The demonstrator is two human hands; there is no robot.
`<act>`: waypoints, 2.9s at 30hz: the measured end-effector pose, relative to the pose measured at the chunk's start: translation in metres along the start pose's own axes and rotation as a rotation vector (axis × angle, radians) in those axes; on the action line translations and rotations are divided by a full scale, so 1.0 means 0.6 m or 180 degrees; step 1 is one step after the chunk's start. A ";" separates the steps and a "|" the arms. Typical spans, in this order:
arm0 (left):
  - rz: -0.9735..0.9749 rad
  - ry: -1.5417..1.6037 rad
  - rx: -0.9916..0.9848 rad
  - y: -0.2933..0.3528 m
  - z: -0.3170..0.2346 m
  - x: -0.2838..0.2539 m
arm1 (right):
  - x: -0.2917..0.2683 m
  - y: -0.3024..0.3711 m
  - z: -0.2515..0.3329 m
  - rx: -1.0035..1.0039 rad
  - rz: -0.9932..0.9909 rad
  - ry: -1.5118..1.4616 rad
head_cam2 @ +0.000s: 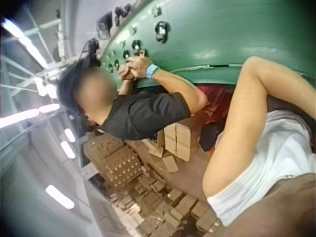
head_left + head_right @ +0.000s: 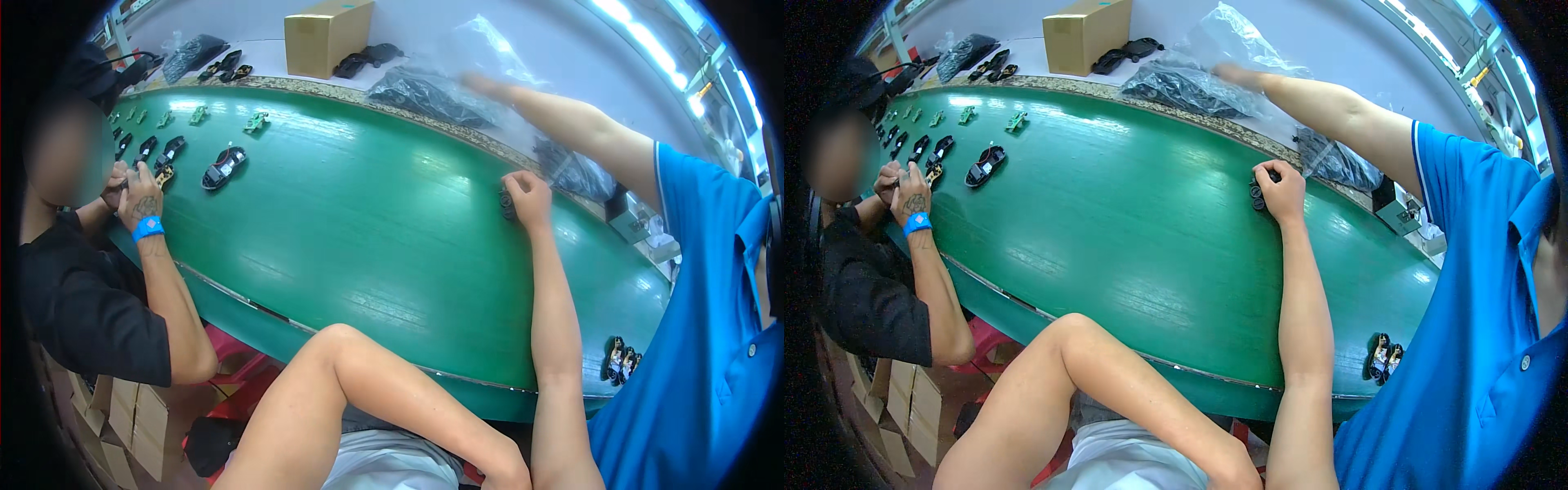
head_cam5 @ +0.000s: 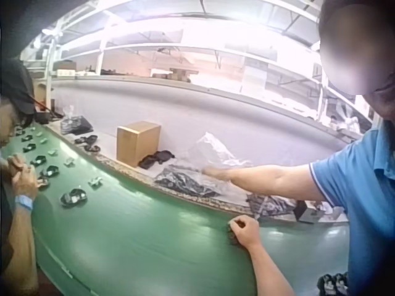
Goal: Assembling small electronic components on a production line by connecting wires and placing parts into plastic housings.
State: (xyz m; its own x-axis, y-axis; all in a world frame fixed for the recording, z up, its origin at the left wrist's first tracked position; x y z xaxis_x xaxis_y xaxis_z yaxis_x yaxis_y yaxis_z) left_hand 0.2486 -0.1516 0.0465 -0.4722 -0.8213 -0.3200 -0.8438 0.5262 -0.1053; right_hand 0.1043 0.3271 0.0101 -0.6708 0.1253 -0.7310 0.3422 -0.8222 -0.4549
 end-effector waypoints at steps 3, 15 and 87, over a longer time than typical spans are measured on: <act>0.0003 -0.0028 0.0010 -0.002 0.002 0.000 | -0.001 0.001 -0.004 0.0007 0.0009 0.0037; 0.0032 -0.0096 0.0103 -0.007 0.006 -0.001 | -0.013 0.004 -0.002 -0.0051 -0.0022 0.0042; -0.0567 0.3237 -0.0177 0.076 0.139 -0.049 | -0.097 0.211 0.110 -0.0534 -0.0511 0.0689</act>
State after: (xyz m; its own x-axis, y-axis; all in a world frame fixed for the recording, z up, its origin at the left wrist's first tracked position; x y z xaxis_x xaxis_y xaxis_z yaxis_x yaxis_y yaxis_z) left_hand 0.2454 -0.0848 -0.0276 -0.3099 -0.6978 0.6457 -0.9209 0.3891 -0.0214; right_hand 0.1432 0.1789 0.0285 -0.5755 0.3762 -0.7261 0.3591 -0.6815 -0.6377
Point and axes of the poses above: each hand's wrist, its own y-axis away from the middle knuckle, its own x-axis out of the palm, z = x × y, the point moved 8 cm from there along -y, towards the middle knuckle, and after that the axes turned 11 degrees about y, right-handed, at the moved point
